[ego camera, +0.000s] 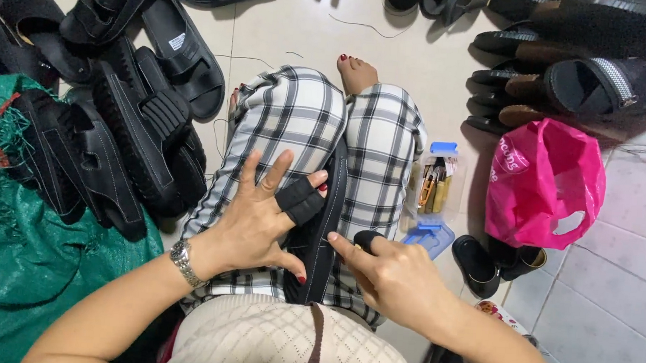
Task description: The person sits on the floor and sews a black sandal using a needle and thread. They repeatedly insert the needle into the sandal strap and pull the thread through to stitch it.
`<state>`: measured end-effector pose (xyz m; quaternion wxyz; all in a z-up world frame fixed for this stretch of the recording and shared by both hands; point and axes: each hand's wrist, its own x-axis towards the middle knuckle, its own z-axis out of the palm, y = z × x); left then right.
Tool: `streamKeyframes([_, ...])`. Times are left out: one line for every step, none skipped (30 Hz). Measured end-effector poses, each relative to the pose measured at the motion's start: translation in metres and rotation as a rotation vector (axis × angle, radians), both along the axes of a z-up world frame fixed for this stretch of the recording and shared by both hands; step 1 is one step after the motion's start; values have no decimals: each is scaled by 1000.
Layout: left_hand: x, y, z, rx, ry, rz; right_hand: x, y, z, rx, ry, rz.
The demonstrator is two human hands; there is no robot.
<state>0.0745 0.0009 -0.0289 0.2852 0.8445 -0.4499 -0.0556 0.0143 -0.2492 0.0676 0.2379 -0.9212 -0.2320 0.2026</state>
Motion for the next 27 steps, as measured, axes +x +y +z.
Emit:
streamKeyframes([-1, 1, -1, -4, -9, 0, -1, 1, -3, 24, -11, -16])
streamKeyframes([0, 1, -2, -6, -6, 1, -1, 3, -2, 23, -8, -15])
streamKeyframes([1, 2, -2, -7, -18, 3, -1, 4, -2, 28, -22, -27])
streamKeyframes([1, 1, -2, -9, -30, 5, -1, 5, -1, 32, -36, -38])
streamKeyframes([2, 2, -2, -10, -31, 6, 1, 9, 3, 32, -36, -38])
streamKeyframes([3, 3, -1, -30, -1, 3, 3, 12, 8, 6, -61, -26])
streamKeyframes([5, 3, 0, -51, 22, -1, 5, 16, 12, -19, -92, -16])
streamKeyframes([3, 5, -3, -52, 15, -2, 5, 19, 11, -20, -99, -17])
streamKeyframes([4, 7, -6, -69, -11, 4, 5, 23, 9, -63, -100, 11])
streamKeyframes([4, 8, -9, -85, -37, 10, 6, 26, 8, -106, -101, 39])
streamKeyframes([4, 9, -13, -88, -45, 5, 7, 28, 5, -109, -109, 34])
streamKeyframes([4, 9, -17, -66, -78, 32, 8, 31, 3, -127, -182, 44])
streamKeyframes([4, 10, -21, -43, -113, 61, 10, 35, 0, -143, -256, 56])
streamKeyframes([4, 11, -21, -44, -123, 59, 11, 35, 4, -144, -266, 53])
streamKeyframes([4, 12, -20, -47, -118, 65, 13, 36, 6, -134, -265, 52])
streamKeyframes([4, 13, -19, -50, -113, 71, 15, 38, 9, -123, -264, 52])
streamKeyframes([-4, 16, -15, -53, -121, 73, 10, 33, 8, -125, -272, 54])
streamKeyframes([-11, 19, -12, -70, -72, 116, 7, 28, 5, -124, -256, 20])
streamKeyframes([-18, 22, -10, -88, -23, 163, 5, 22, 3, -123, -241, -8])
streamKeyframes([-24, 25, -4, -93, -31, 170, 3, 22, 2, -126, -250, 0])
streamKeyframes([-34, 29, 2, -138, 6, 243, -1, 21, 1, -178, -297, -12])
streamKeyframes([-43, 33, 8, -183, 42, 315, -5, 20, -2, -230, -344, -24])
streamKeyframes([-50, 36, 7, -180, 49, 322, -10, 23, -10, -227, -337, -18])
streamKeyframes([-56, 39, 6, -352, 424, 352, -14, 25, -19, -293, -399, -20])
streamKeyframes([-61, 41, 6, -524, 789, 376, -17, 27, -28, -357, -471, -22])
streamKeyframes([-62, 38, 9, -525, 785, 384, -16, 28, -22, -352, -474, -15])
streamKeyframes([-60, 35, 11, -772, 1239, 354, -14, 30, -16, -287, -322, -34])
